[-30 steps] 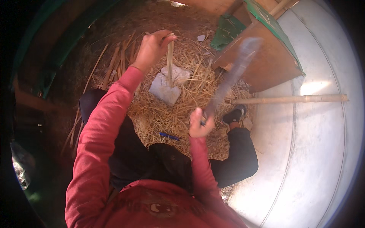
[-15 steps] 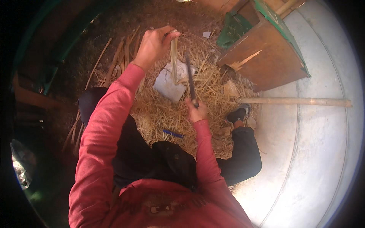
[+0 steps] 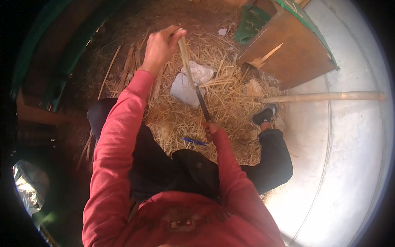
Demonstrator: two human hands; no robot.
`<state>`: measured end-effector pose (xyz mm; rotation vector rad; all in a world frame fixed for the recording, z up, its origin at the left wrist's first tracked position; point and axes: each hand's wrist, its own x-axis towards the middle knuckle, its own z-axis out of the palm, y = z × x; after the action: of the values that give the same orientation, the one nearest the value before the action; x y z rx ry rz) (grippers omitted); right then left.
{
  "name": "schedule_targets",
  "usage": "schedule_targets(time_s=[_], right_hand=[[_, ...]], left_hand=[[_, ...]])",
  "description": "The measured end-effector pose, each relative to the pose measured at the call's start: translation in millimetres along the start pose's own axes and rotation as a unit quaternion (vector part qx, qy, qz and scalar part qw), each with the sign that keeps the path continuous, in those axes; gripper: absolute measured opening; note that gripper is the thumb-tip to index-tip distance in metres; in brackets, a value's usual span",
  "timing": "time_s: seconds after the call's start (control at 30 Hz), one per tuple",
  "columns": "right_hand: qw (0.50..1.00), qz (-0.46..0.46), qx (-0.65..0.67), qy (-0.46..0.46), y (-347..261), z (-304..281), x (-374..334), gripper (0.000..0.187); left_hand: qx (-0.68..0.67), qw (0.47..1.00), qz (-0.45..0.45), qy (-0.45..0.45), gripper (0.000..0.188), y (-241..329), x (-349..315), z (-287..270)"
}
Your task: The person sits on the ground and uses a knife to peel the outer layer off thin bamboo sticks. They hold the sticks with one hand and scrape the knife along the length to remove the bark, then place the peeled sticks aside.
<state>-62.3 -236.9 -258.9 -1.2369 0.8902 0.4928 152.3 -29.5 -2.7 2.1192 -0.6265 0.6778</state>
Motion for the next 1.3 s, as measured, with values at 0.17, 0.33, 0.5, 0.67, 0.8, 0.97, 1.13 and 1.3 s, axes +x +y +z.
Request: schedule_targets(time_s=[0.17,0.33,0.5,0.67,0.8,0.97,1.13,1.3], right_hand=[[0.970,-0.243,0.006,0.025,-51.0,11.6,-46.2,0.020],[0.901,-0.422,-0.011,0.104,-18.8,27.2,12.3,0.030],[0.791,-0.333,-0.461,0.225,99.4,-23.5,99.3,0.024],[0.960,-0.119,-0.216,0.133,46.8,-18.3,56.5,0.038],[0.919,-0.171,-0.309,0.176,46.6,-66.9,46.7,0.037],[0.754,-0.297,-0.404,0.423,85.1,-59.1,36.1,0.036],[0.769,-0.245,-0.585,0.086,79.7,-18.9,71.9,0.036],[0.650,-0.275,-0.699,-0.114,110.2,11.1,70.1,0.040]], left_hand=[[-0.028,0.999,0.008,0.012,0.040,6.0,1.8,6.2],[-0.010,1.000,0.006,0.022,0.037,8.4,0.6,4.0],[0.006,0.999,-0.038,0.031,0.037,14.9,5.5,3.8],[0.073,0.989,-0.085,0.091,0.032,6.0,-0.1,-28.1],[0.040,0.967,-0.006,0.250,0.028,18.7,24.9,-64.3],[0.064,0.946,-0.025,0.315,0.027,-6.1,28.5,-125.4],[-0.053,0.950,-0.074,0.299,0.036,10.2,18.4,-126.1],[0.014,0.954,-0.075,0.288,0.033,6.1,9.5,-125.4]])
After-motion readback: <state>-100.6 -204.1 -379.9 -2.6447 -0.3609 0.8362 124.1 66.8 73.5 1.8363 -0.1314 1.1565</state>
